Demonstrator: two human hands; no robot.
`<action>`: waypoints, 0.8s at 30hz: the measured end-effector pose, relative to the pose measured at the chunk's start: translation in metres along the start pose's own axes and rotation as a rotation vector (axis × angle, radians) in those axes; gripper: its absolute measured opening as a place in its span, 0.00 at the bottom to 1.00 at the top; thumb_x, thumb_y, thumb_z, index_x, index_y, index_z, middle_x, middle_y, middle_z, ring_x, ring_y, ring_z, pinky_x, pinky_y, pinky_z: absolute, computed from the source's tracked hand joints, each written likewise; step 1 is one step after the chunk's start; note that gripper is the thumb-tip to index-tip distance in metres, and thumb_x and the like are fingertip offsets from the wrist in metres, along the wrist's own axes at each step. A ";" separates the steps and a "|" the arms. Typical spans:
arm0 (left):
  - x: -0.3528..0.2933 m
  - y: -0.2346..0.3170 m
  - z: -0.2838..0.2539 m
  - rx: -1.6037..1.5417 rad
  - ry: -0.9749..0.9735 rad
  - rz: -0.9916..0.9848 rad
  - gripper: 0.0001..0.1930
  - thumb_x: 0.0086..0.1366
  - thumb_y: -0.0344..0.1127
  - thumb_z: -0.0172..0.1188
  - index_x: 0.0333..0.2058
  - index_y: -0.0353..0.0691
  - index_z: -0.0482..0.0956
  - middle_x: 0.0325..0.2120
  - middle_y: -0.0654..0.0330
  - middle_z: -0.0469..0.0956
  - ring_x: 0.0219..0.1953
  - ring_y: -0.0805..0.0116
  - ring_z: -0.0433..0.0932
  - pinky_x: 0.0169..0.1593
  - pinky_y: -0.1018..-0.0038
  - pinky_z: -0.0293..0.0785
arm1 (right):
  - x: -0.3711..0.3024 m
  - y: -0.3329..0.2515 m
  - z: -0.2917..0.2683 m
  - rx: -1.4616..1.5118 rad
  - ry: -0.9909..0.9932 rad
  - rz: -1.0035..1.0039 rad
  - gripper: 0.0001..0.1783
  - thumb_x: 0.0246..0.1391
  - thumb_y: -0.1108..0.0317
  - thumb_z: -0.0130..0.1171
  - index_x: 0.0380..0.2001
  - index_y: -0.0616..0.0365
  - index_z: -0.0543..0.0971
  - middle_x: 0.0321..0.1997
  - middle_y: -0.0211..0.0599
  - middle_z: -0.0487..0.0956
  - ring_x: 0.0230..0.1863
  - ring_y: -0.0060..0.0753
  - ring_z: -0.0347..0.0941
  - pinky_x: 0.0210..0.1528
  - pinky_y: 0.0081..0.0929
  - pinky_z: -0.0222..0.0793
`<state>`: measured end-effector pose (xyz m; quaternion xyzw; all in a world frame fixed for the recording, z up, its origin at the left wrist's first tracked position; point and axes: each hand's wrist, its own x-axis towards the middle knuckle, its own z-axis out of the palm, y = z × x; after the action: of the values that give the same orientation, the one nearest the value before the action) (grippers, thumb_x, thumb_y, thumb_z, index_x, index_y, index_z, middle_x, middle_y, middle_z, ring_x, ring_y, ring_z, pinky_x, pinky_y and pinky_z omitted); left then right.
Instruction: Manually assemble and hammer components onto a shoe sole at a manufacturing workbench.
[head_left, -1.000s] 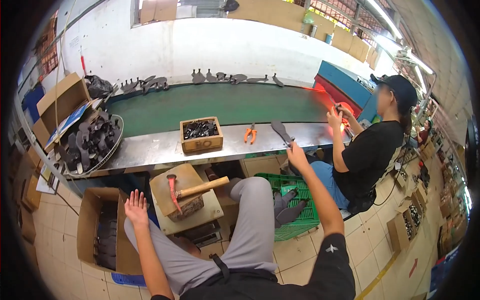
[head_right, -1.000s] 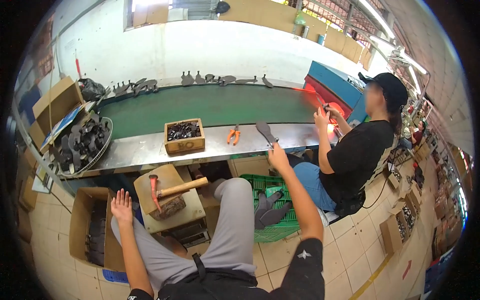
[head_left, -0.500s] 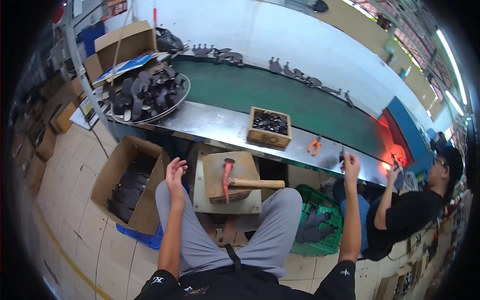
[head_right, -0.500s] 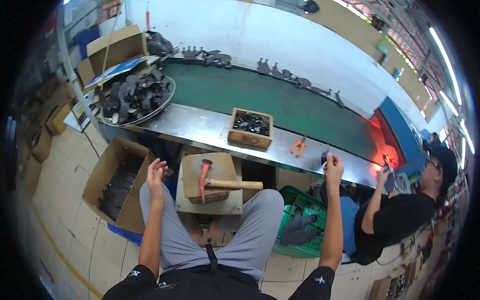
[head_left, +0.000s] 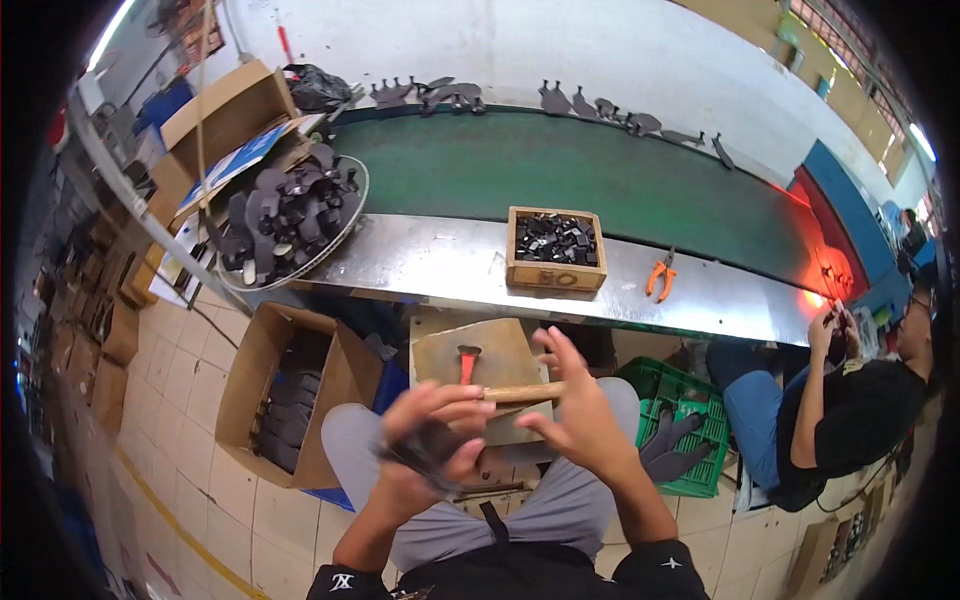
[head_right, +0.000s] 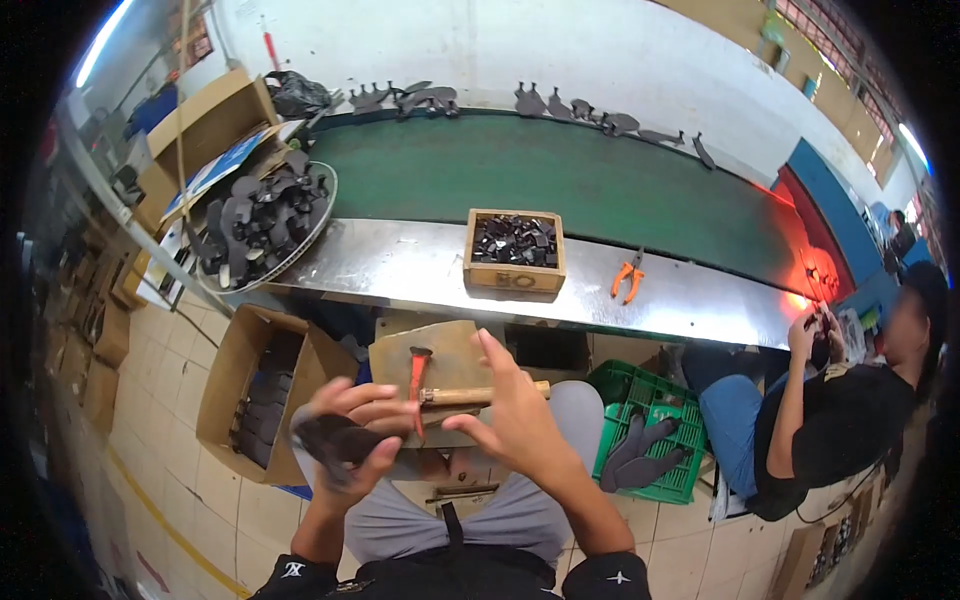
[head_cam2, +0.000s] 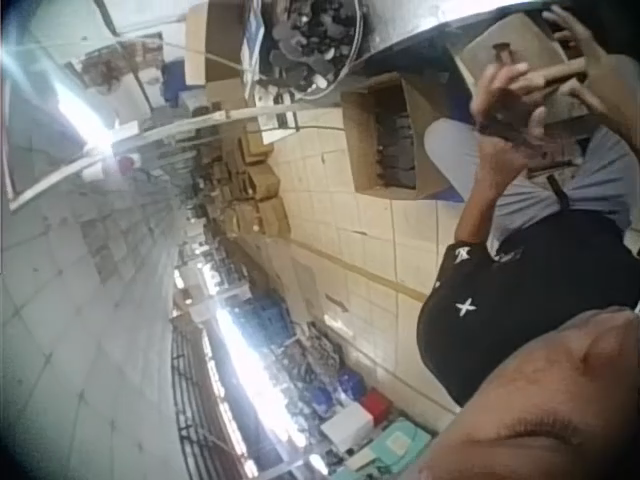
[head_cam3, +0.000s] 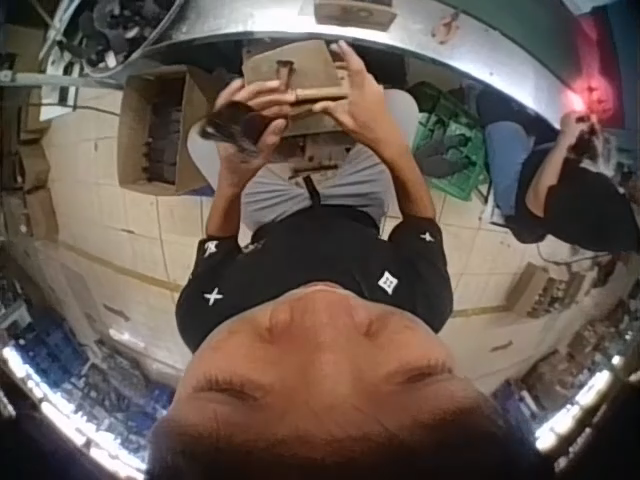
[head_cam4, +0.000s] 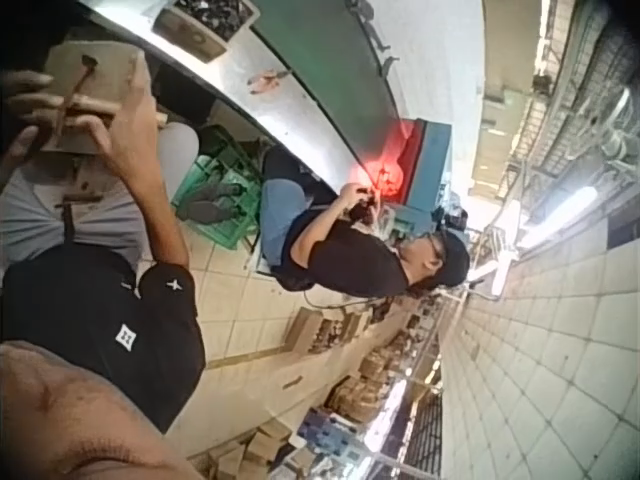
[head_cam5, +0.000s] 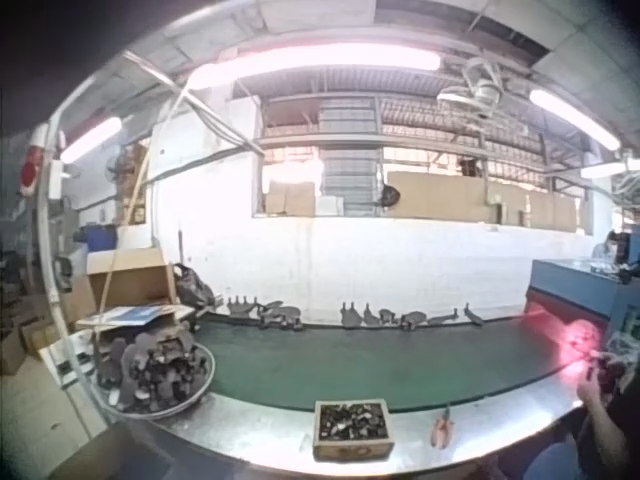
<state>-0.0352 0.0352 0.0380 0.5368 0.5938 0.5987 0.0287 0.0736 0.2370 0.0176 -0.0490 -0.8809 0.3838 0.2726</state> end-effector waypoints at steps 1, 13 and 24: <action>-0.007 0.002 0.004 -0.418 0.176 -0.211 0.44 0.63 0.18 0.58 0.68 0.41 0.37 0.57 0.42 0.65 0.48 0.56 0.81 0.47 0.65 0.82 | -0.003 0.018 0.012 -0.352 -0.013 -0.077 0.57 0.44 0.46 0.71 0.70 0.58 0.53 0.67 0.51 0.65 0.58 0.48 0.71 0.51 0.34 0.68; 0.018 -0.119 0.027 0.133 0.360 -0.354 0.25 0.66 0.23 0.56 0.61 0.41 0.63 0.59 0.53 0.66 0.42 0.62 0.78 0.42 0.67 0.79 | -0.136 0.094 0.009 -0.216 0.028 0.439 0.16 0.46 0.61 0.68 0.33 0.56 0.75 0.19 0.47 0.74 0.21 0.53 0.73 0.24 0.41 0.67; 0.042 -0.147 0.040 0.507 0.051 -0.469 0.18 0.67 0.46 0.63 0.42 0.33 0.81 0.40 0.47 0.81 0.41 0.51 0.79 0.46 0.61 0.75 | -0.163 0.026 -0.037 0.804 0.386 0.962 0.14 0.64 0.58 0.59 0.33 0.60 0.77 0.22 0.23 0.74 0.26 0.17 0.69 0.28 0.21 0.65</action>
<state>-0.1145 0.1336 -0.0568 0.3607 0.8314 0.4225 0.0162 0.2280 0.2310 -0.0525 -0.4001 -0.4839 0.7464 0.2207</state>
